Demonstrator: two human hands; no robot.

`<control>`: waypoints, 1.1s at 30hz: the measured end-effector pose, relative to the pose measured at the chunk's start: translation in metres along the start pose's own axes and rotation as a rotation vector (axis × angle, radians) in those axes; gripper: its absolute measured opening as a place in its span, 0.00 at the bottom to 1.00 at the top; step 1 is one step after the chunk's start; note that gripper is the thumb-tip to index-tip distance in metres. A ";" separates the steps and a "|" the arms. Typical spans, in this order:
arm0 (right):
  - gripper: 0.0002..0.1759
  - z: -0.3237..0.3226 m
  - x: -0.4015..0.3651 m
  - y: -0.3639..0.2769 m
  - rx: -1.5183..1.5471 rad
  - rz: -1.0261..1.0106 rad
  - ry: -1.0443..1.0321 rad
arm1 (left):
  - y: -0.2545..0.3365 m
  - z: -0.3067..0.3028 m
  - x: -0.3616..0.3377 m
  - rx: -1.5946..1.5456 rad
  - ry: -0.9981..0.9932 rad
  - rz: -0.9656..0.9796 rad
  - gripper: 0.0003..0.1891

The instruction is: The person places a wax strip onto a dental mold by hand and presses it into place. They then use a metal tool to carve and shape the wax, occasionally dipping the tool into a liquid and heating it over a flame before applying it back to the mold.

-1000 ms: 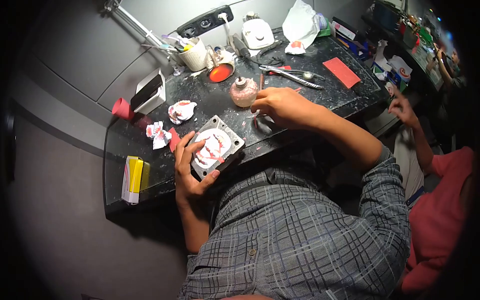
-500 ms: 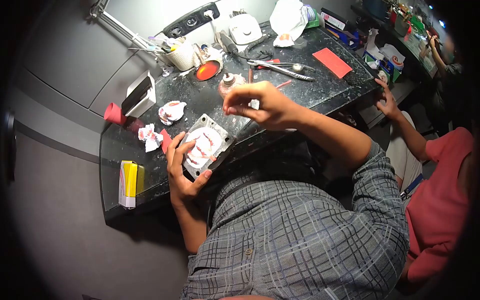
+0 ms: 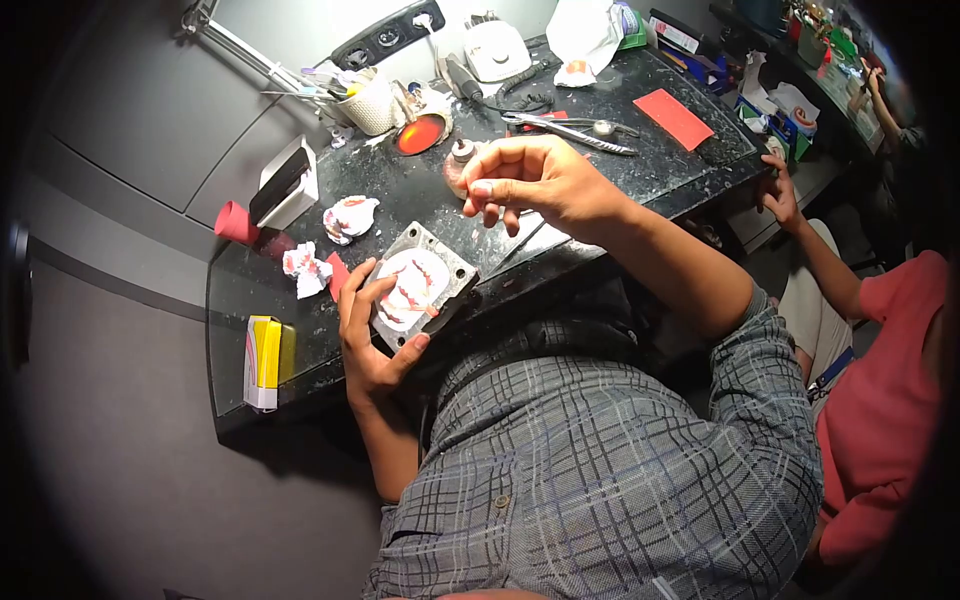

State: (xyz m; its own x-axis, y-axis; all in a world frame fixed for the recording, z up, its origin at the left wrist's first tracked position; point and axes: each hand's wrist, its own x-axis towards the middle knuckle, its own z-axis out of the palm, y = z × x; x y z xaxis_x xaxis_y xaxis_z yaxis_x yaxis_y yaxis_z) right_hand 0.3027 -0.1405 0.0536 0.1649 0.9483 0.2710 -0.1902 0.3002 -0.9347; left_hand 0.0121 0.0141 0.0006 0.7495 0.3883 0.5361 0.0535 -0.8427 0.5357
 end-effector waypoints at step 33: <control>0.09 0.063 0.052 0.025 -1.058 -0.248 -0.209 | -0.015 -0.034 0.049 -0.092 0.069 0.001 0.16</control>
State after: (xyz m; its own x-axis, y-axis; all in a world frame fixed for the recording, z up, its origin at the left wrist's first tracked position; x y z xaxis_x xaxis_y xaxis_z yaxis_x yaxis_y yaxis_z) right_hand 0.2453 -0.0773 0.0591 -0.1016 0.9025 0.4185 0.7651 0.3398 -0.5469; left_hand 0.0254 0.0582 0.0414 0.7024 0.4148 0.5784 -0.0105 -0.8065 0.5912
